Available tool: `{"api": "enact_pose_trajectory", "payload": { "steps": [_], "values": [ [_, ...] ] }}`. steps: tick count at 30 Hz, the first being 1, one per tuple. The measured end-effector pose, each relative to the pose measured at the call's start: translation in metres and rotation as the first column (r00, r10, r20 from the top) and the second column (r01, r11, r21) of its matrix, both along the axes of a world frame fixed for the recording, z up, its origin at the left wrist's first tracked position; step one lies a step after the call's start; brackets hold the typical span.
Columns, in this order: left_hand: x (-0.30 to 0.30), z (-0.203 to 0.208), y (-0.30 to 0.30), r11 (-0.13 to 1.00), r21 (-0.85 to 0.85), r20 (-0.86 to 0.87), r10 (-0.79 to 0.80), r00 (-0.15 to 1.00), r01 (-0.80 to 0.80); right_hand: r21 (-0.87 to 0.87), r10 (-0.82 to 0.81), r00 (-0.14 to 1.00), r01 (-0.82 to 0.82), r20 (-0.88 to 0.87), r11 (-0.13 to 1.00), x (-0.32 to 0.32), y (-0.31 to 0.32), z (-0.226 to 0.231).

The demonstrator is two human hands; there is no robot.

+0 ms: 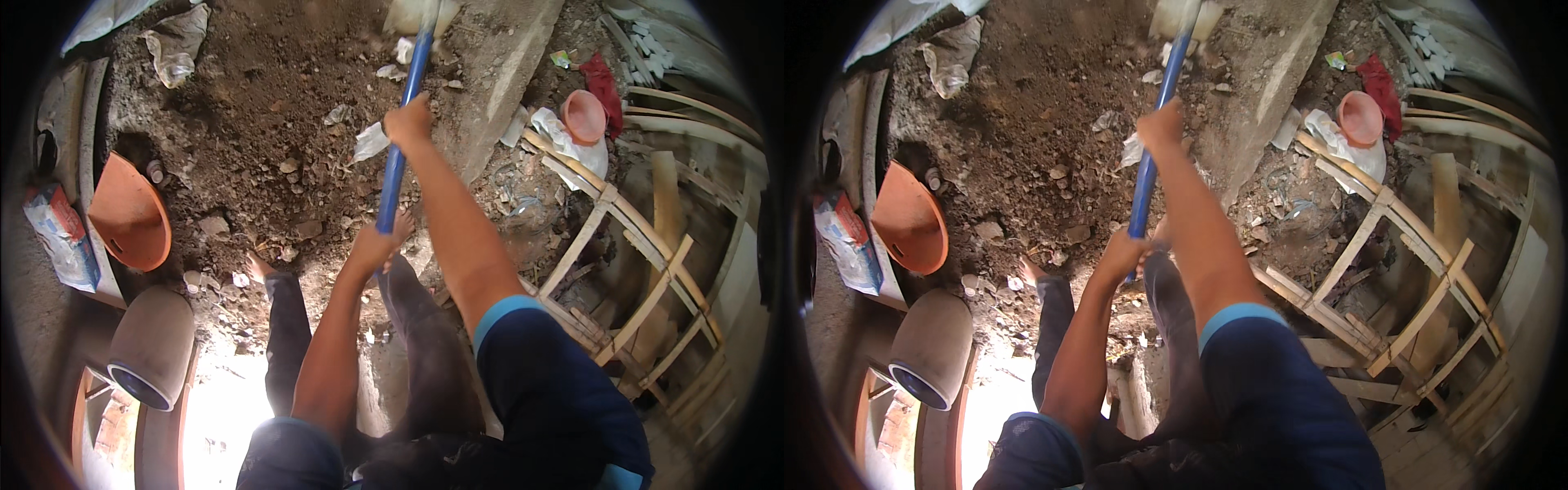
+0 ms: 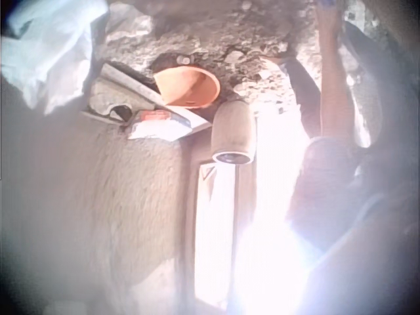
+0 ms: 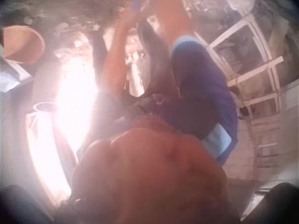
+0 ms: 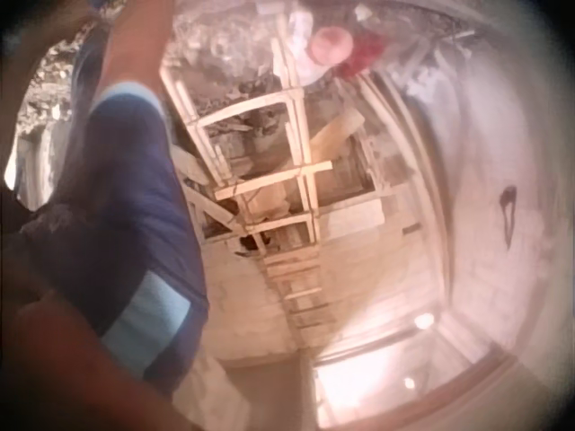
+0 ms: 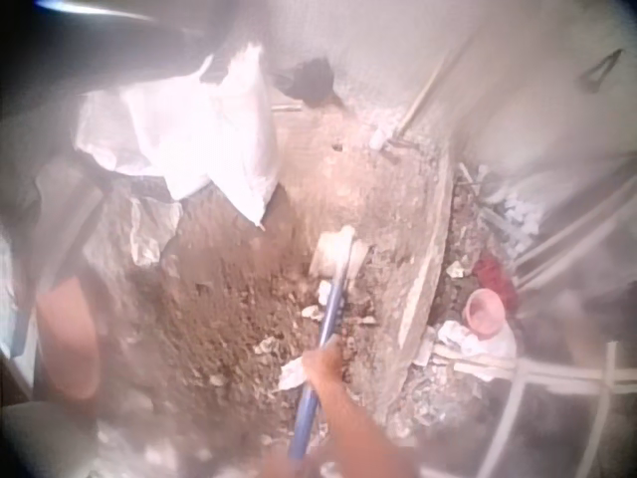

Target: The person uses a hoe to break up dirt and debris, collects the material into an orange plastic pan, and then pours the contents into white sacks.

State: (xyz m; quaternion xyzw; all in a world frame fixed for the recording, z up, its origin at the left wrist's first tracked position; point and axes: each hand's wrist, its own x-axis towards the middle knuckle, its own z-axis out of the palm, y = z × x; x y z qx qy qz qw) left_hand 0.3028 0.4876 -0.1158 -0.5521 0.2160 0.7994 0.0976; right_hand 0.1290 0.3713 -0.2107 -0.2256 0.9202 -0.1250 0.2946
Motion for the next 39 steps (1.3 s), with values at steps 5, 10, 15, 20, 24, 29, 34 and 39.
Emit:
{"api": "enact_pose_trajectory", "payload": {
  "steps": [5,10,15,20,24,29,34,39],
  "values": [
    [0.084,0.038,0.066,1.0,0.009,0.039,-0.025,0.999,0.024,0.099,-0.043,0.977,0.023,0.21,0.995,0.078,0.049,0.057],
    [0.161,0.103,0.142,0.996,0.091,0.157,-0.026,0.987,0.011,0.197,-0.026,0.922,-0.055,0.386,0.979,0.173,0.12,0.1],
    [0.242,0.142,0.277,0.946,-0.035,0.384,-0.285,0.878,0.323,0.342,-0.121,0.819,-0.096,0.561,0.935,0.256,0.23,0.139],
    [0.196,0.132,0.264,0.923,-0.185,0.382,-0.249,0.89,0.338,0.263,-0.155,0.839,0.015,0.522,0.965,0.208,0.212,0.156],
    [0.081,0.05,0.149,0.878,-0.34,0.265,-0.256,0.93,0.338,-0.055,-0.09,0.955,0.11,0.281,0.992,0.111,0.116,0.114],
    [-0.01,-0.015,0.041,0.837,-0.434,0.185,-0.278,0.943,0.332,-0.1,-0.055,0.995,0.063,0.083,0.993,-0.018,0.01,0.036],
    [0.056,0.005,0.127,0.86,-0.321,0.223,-0.339,0.914,0.397,0.011,-0.17,0.969,0.171,0.177,0.985,0.053,0.124,-0.002],
    [0.119,0.126,0.222,0.913,-0.13,0.358,-0.321,0.877,0.387,0.335,-0.047,0.918,-0.096,0.395,0.937,0.147,0.202,0.115]
  ]
}}
